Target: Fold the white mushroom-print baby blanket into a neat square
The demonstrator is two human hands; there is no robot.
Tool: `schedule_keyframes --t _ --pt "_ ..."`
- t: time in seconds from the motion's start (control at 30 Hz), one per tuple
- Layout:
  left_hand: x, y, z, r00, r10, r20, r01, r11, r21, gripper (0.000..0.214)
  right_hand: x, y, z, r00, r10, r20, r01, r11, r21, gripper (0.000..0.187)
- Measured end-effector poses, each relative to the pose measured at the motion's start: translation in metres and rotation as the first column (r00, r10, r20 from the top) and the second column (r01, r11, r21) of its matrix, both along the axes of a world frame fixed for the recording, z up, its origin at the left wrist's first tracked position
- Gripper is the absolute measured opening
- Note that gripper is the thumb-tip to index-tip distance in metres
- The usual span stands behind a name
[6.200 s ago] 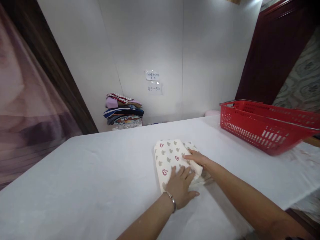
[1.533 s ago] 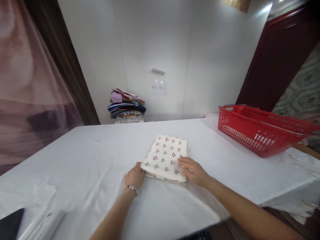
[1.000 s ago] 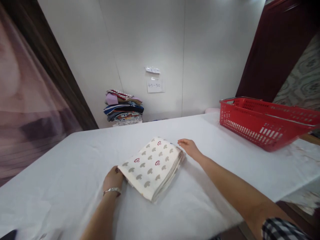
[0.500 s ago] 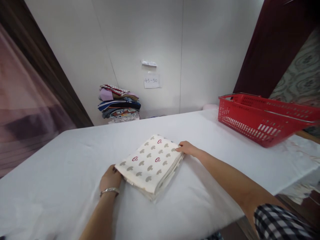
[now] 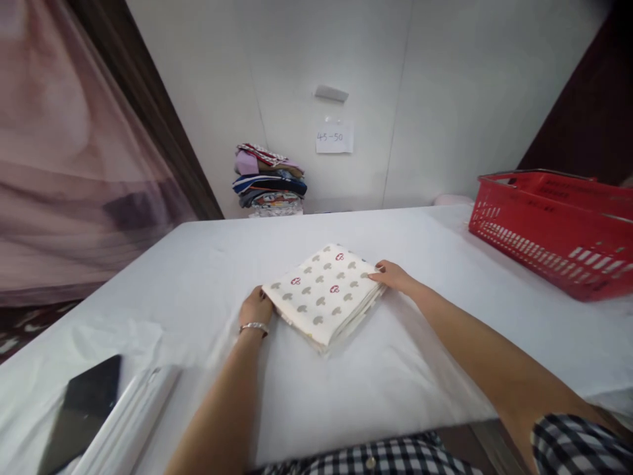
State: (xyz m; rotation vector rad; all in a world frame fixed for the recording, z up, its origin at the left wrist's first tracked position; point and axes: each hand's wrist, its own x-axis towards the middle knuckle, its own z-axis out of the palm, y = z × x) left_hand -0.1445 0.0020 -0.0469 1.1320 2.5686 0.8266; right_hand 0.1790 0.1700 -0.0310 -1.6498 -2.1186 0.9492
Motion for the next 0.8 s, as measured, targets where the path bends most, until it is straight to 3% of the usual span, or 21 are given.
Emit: schedule_keyframes --t 0.1,0.23,0.37,0.57,0.67,0.8 --pt "0.0 0.0 -0.004 1.0 0.013 0.008 -0.013 1.0 0.027 0.033 -0.001 -0.001 0.001 1.0 -0.025 0.0 0.025 0.997 -0.077 0.049" --pt "0.001 0.0 -0.005 0.999 0.031 0.026 -0.033 0.997 0.076 0.031 -0.003 -0.004 0.01 0.998 -0.052 -0.019 0.047 0.975 -0.219 0.041" --pt "-0.001 0.009 0.004 0.999 0.009 0.047 -0.016 0.989 0.148 0.03 0.004 -0.013 0.017 0.994 -0.047 -0.1 0.012 0.945 -0.326 0.031" --pt "-0.004 0.026 0.007 0.985 -0.074 0.154 0.052 0.988 0.145 0.024 0.025 -0.028 0.006 0.99 -0.099 -0.1 0.051 0.913 -0.404 0.033" --pt "-0.001 0.014 0.002 0.975 -0.055 0.217 0.022 0.988 0.154 0.032 0.028 -0.029 0.0 0.985 -0.12 -0.124 0.059 0.909 -0.412 0.036" --pt "0.02 -0.028 0.0 0.955 -0.102 0.277 0.055 0.983 0.174 0.022 0.028 -0.027 0.0 0.976 -0.126 -0.178 0.033 0.893 -0.45 0.037"
